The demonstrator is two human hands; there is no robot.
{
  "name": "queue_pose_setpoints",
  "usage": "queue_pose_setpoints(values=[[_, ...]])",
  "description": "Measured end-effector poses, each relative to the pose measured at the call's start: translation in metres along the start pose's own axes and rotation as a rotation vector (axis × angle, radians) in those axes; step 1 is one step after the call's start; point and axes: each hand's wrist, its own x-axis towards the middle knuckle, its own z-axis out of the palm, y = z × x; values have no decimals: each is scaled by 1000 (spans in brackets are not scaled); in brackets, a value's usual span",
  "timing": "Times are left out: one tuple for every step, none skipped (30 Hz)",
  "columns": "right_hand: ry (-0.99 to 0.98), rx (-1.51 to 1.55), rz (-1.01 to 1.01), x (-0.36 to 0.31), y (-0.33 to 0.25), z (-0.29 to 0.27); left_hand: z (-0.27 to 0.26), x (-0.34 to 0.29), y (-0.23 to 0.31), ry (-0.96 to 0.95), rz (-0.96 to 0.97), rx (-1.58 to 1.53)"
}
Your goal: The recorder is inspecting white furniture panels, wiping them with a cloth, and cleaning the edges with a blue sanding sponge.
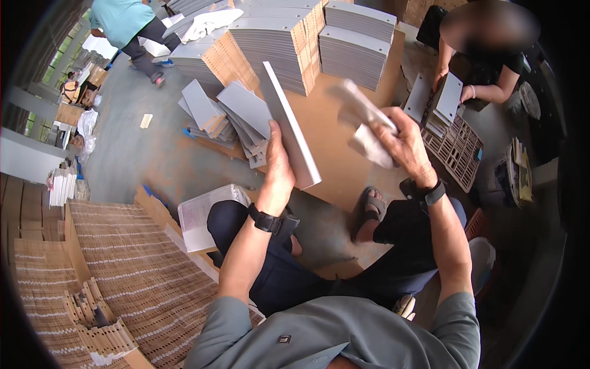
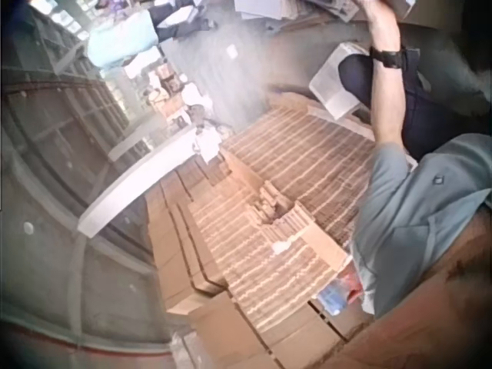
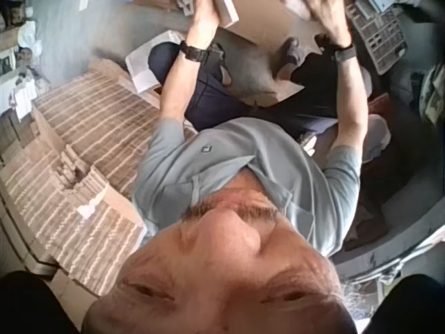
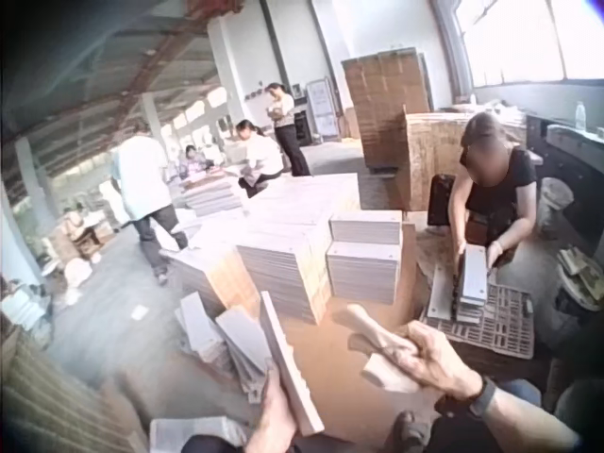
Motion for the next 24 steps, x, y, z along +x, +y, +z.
queue_pose_setpoints(values=[[147, 82, 32, 1, -4, 6, 1, -4, -4, -136, -16, -125], [115, 368, 51, -3, -29, 17, -8, -2, -9, -179, -47, -189], [130, 143, -306, -3, -44, 26, -21, 4, -19, -225, -80, -251], [80, 162, -454, -6, -53, 44, -29, 6, -32, -262, 207, 225], [-68, 208, -427, -14, -69, 62, -29, 2, -38, -273, 201, 223], [-275, -79, -513, -20, -65, 80, -26, -6, -47, -332, 94, 78], [96, -129, -516, -42, -28, 129, -21, -14, -59, -398, -31, -66], [-478, -254, -404, -25, -71, 98, -34, -29, -57, -416, -124, -198], [-170, -67, -612, -14, -58, 107, -33, -39, -63, -458, -244, -334], [-51, -107, -575, 1, -65, 101, -37, -47, -65, -477, -344, -469], [66, -147, -538, 16, -70, 91, -38, -50, -67, -495, -442, -604], [141, -248, -510, 34, -62, 81, -28, -35, -66, -795, -500, -612], [216, -350, -478, 52, -51, 69, -19, -15, -68, -1098, -557, -615], [167, -168, -291, 63, -42, 60, -26, -8, -83, -1180, -706, -655], [123, 5, -91, 70, -26, 47, -19, -14, -86, -1178, -736, -667], [196, 21, -40, 72, -6, 39, -2, -24, -80, -1015, -750, -649], [210, 123, -54, 74, 4, 37, 12, -34, -70, -849, -745, -619], [205, 147, -43, 73, 3, 37, 20, -40, -57, -839, -748, -620], [204, 164, -31, 72, 0, 32, 31, -45, -46, -645, -723, -396], [200, 167, -29, 70, -6, 31, 39, -50, -34, -447, -682, -172], [201, 151, -59, 68, -12, 31, 43, -52, -25, -489, -609, -201], [202, 134, -90, 67, -15, 32, 34, -48, -25, -546, -579, -128], [198, 135, -89, 66, -13, 34, 27, -46, -27, -604, -550, -56], [213, 153, -88, 65, -9, 35, 22, -46, -29, -601, -549, -58]])
